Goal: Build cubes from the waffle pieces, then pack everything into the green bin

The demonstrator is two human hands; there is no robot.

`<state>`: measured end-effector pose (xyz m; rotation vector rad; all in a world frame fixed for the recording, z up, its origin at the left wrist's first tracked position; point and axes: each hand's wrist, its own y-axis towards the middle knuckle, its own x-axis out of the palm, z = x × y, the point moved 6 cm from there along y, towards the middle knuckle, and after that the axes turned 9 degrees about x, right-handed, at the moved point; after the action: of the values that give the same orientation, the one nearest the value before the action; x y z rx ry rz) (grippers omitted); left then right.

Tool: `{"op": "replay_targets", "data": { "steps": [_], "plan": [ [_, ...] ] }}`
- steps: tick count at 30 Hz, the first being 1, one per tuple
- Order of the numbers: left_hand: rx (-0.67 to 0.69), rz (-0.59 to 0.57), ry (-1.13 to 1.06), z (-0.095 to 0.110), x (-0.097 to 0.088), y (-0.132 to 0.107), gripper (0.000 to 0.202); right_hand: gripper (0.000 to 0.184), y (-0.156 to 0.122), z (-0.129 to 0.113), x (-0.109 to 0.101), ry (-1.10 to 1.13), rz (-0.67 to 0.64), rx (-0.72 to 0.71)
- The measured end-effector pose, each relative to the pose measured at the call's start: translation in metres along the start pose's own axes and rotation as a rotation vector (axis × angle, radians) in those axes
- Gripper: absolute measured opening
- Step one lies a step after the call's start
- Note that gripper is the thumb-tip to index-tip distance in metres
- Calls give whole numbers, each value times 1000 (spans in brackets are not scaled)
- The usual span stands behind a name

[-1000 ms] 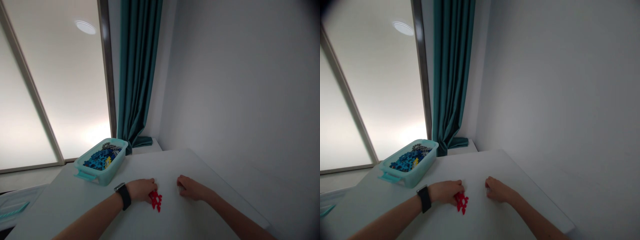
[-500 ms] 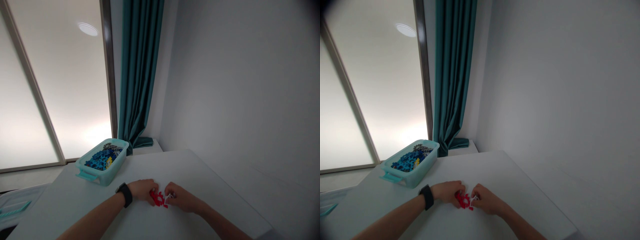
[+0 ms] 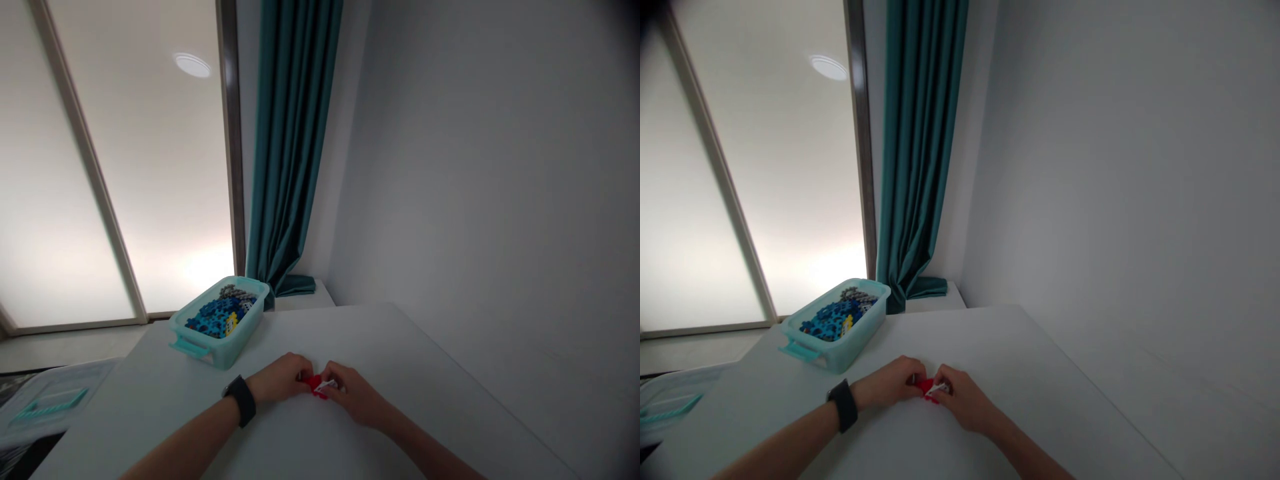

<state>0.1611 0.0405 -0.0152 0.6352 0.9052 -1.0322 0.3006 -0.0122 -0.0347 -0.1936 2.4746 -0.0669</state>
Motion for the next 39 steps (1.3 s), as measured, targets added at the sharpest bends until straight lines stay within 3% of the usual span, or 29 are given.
{"op": "replay_targets", "data": {
  "steps": [4, 7, 11, 14, 17, 20, 25, 30, 34, 36, 37, 39],
  "plan": [
    [-42, 80, 101, 2, -36, -19, 15, 20, 19, -15, -10, 231, 95, -33],
    [-69, 203, 274, 0, -83, -47, 25, 31, 45, -40, -10, 312, 148, -57],
    [-226, 391, 366, -30, -146, -95, 36, 35, 94, -98, 7, 271, 167, -205],
    [-391, 466, 344, -68, -169, -126, 33, 30, 135, -141, 25, 179, 190, -281],
    [-437, 490, 342, -95, -171, -147, 33, 29, 163, -167, 44, 108, 178, -327],
    [-443, 523, 339, -112, -163, -163, 30, 31, 169, -175, 60, -9, 154, -388],
    [-538, 735, 104, -141, -154, -190, 43, 23, 149, -169, 77, -179, 116, -462],
    [-541, 750, -118, -149, -145, -198, 43, 34, 114, -167, 83, -343, 131, -502],
    [-617, 808, -175, -139, -137, -210, 48, 35, 106, -166, 53, -366, 207, -520],
    [-690, 794, -233, -131, -126, -215, 58, 34, 126, -155, 26, -320, 272, -359],
    [-735, 762, -331, -128, -116, -215, 61, 35, 140, -146, 13, -270, 305, -226],
    [-730, 689, -585, -118, -96, -208, 62, 41, 165, -134, 0, -231, 333, -104]
  ]
}}
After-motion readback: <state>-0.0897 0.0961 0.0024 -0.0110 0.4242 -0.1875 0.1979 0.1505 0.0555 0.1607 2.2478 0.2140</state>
